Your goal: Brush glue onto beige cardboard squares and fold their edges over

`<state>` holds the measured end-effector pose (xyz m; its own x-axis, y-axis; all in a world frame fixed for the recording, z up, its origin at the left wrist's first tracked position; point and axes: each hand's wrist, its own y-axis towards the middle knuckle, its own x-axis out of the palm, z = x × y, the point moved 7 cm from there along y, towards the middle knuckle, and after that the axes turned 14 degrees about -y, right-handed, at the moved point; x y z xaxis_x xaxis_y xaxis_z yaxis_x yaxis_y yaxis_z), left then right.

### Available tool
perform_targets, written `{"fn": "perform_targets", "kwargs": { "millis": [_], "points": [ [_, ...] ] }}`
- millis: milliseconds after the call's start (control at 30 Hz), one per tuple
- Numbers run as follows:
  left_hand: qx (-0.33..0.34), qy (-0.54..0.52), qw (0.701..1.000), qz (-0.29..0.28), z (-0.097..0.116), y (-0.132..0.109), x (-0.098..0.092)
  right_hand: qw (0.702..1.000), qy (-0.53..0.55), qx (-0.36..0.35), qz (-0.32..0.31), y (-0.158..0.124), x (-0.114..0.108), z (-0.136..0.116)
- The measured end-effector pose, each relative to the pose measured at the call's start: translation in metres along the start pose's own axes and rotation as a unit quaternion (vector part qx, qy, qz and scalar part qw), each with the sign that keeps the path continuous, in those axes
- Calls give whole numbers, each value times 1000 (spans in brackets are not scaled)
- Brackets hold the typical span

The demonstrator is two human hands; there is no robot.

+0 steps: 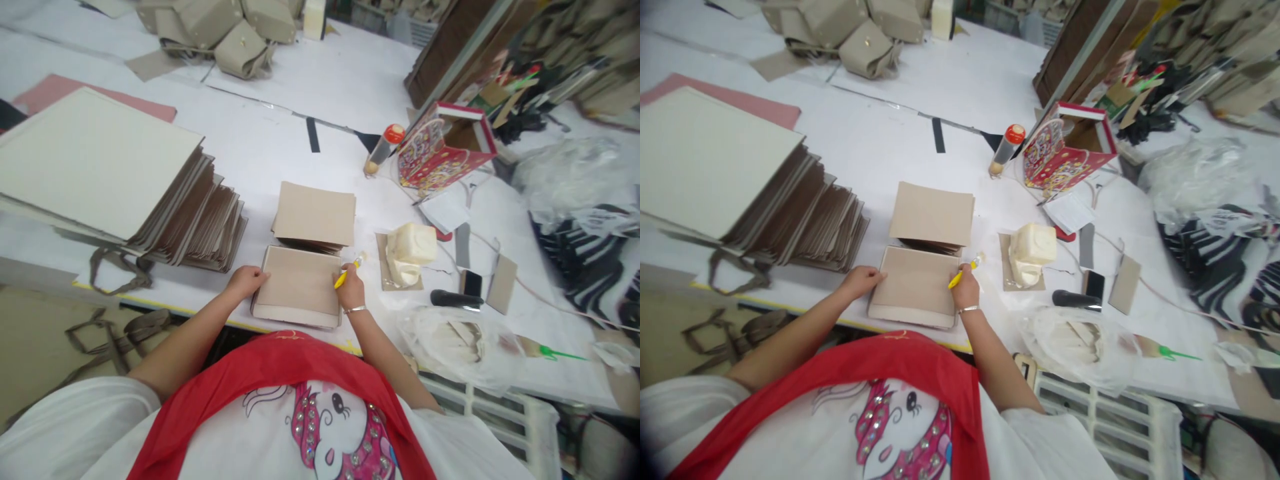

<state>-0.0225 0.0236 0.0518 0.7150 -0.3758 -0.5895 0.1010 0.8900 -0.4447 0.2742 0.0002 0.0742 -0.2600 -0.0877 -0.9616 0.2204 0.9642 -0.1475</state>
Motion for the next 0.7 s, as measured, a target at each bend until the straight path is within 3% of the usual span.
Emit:
{"fn": "perform_targets", "kwargs": {
  "millis": [400,567,700],
  "points": [
    [-35,-10,999,-22,-1,9,-14,995,-89,-39,4,3,0,-12],
    [25,81,995,-57,10,10,-12,992,-119,-48,9,1,-3,-18],
    [58,126,988,-67,14,9,-11,992,-127,-18,16,3,-11,-8]
  ]
}}
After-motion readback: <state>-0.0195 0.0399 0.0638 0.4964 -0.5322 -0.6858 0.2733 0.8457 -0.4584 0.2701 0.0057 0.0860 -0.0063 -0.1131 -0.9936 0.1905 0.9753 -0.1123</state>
